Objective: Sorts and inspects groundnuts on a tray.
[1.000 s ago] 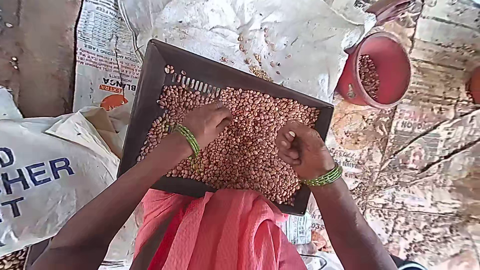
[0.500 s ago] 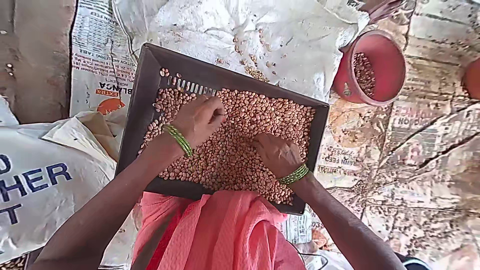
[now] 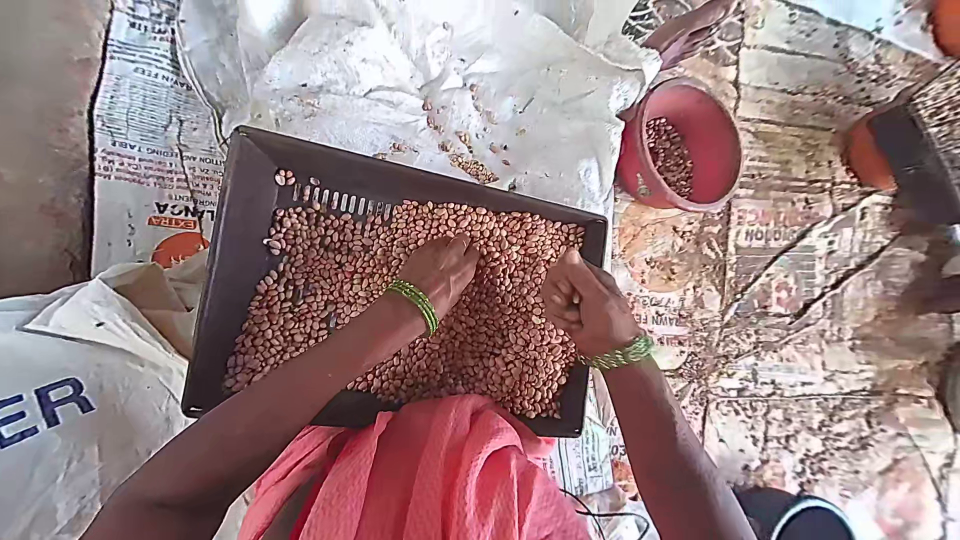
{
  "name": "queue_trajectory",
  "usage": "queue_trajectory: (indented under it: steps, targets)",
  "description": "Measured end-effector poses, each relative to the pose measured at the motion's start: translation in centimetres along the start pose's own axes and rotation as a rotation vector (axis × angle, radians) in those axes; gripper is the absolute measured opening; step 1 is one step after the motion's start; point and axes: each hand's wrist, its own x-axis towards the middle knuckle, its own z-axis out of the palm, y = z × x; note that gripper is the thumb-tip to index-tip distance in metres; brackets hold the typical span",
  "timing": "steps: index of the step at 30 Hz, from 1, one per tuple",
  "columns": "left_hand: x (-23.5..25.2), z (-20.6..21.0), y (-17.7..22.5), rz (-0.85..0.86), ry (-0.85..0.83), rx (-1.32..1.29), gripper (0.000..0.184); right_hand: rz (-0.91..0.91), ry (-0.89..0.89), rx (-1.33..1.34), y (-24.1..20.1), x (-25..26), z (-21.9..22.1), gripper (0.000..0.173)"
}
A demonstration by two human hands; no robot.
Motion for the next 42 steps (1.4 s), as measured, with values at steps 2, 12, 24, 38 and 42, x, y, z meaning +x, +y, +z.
queue_trajectory:
  steps: [2,12,24,38,42]
  targets:
    - [-0.7,0.3,-0.7,-0.047,0.026,-0.052,0.029,-0.181,0.130,-0.676,-0.1,1.5,0.1,0.033]
    - [-5.8,-4.3,-8.0,-0.250,0.266,-0.191,0.017,-0.099,-0.036,-1.023,-1.5,3.9,1.3,0.028]
    - [-2.1,-0.7,-1.3,0.115,0.090,-0.318,0.024,0.060,-0.140,0.587,-0.3,-1.7,2.0,0.060]
    - [-7.3,-1.2,-4.8,-0.337,-0.021,-0.034,0.025,-0.238,-0.004,-1.465,-1.3,5.7,3.3,0.035]
    - [-9.0,-3.4,-7.5,-0.392,0.198,-0.115,0.015,-0.027,-0.096,-1.605,-2.1,6.5,5.1,0.036]
